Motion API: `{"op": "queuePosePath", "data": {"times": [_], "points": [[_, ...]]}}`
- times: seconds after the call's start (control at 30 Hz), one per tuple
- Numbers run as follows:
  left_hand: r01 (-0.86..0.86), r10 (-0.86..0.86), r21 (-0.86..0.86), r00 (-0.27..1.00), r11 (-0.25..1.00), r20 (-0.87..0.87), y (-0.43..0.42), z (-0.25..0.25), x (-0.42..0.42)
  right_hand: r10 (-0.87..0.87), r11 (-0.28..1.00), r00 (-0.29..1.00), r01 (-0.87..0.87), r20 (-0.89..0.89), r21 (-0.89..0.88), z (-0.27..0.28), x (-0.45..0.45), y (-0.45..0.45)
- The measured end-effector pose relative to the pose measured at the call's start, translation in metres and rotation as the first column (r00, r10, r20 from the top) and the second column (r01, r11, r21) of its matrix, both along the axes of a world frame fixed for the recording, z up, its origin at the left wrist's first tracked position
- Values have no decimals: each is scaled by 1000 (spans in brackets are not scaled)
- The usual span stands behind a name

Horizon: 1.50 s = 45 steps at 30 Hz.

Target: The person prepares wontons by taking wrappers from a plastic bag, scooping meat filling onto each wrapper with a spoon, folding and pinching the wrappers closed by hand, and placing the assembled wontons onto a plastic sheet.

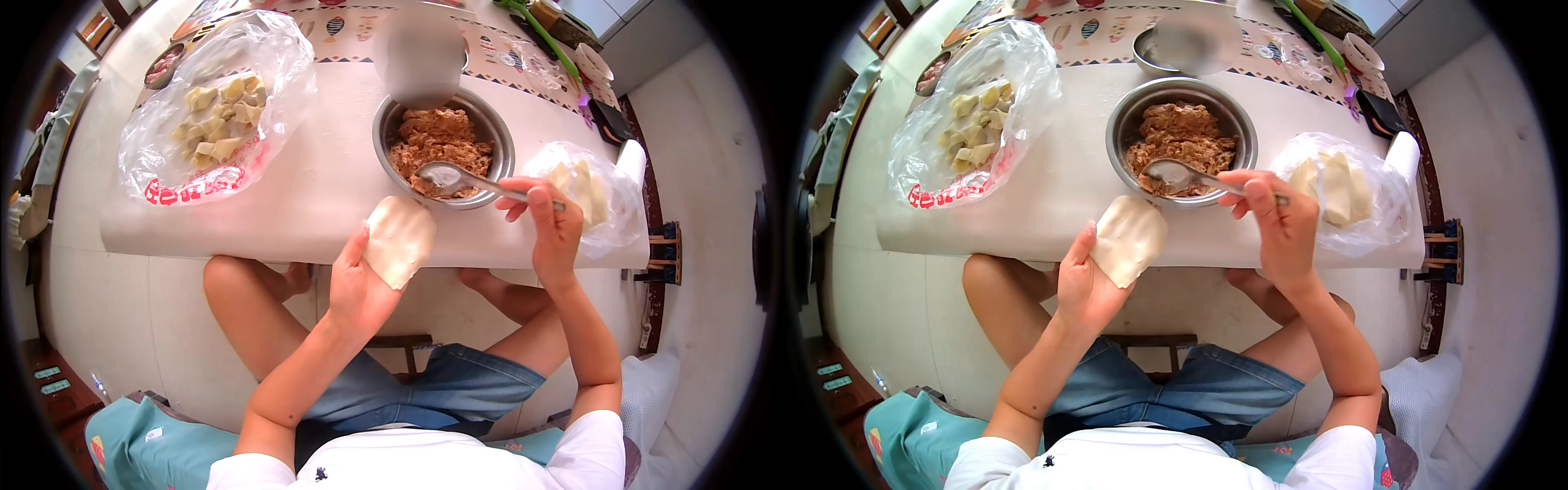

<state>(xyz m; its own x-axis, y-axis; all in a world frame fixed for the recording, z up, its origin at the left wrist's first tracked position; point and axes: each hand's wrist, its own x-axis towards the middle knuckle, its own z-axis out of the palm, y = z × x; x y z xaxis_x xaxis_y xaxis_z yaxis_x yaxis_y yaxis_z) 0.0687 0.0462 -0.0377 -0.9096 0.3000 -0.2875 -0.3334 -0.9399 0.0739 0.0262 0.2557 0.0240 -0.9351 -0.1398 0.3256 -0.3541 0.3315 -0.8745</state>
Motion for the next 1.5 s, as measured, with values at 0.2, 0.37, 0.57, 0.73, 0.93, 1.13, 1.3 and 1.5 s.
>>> {"op": "queuePosePath", "data": {"times": [0.2,0.37,0.57,0.73,0.93,1.13,1.3,1.5], "points": [[-60,63,79,997,995,-36,-7,25,12,-99,974,995,103,29,-203,12,23,-1],[-16,52,317,993,948,-105,-8,50,4,646,666,576,-108,-500,738,5,66,1],[-45,80,291,990,956,-113,-13,42,6,491,813,642,-95,-589,574,-1,83,13],[9,32,201,979,979,-201,-9,52,9,20,969,969,-79,-245,-233,26,84,-3],[122,-79,123,948,985,-310,-9,59,13,214,961,976,-217,-32,-174,31,77,-9],[180,-164,18,931,984,-325,-8,56,21,248,967,897,-253,-366,35,27,54,-9],[164,-170,-47,959,985,-226,-15,48,27,80,973,993,-96,-83,-211,23,51,-11],[151,-171,-90,943,984,-286,-17,38,24,-90,941,995,71,-44,-331,23,45,1]]}}
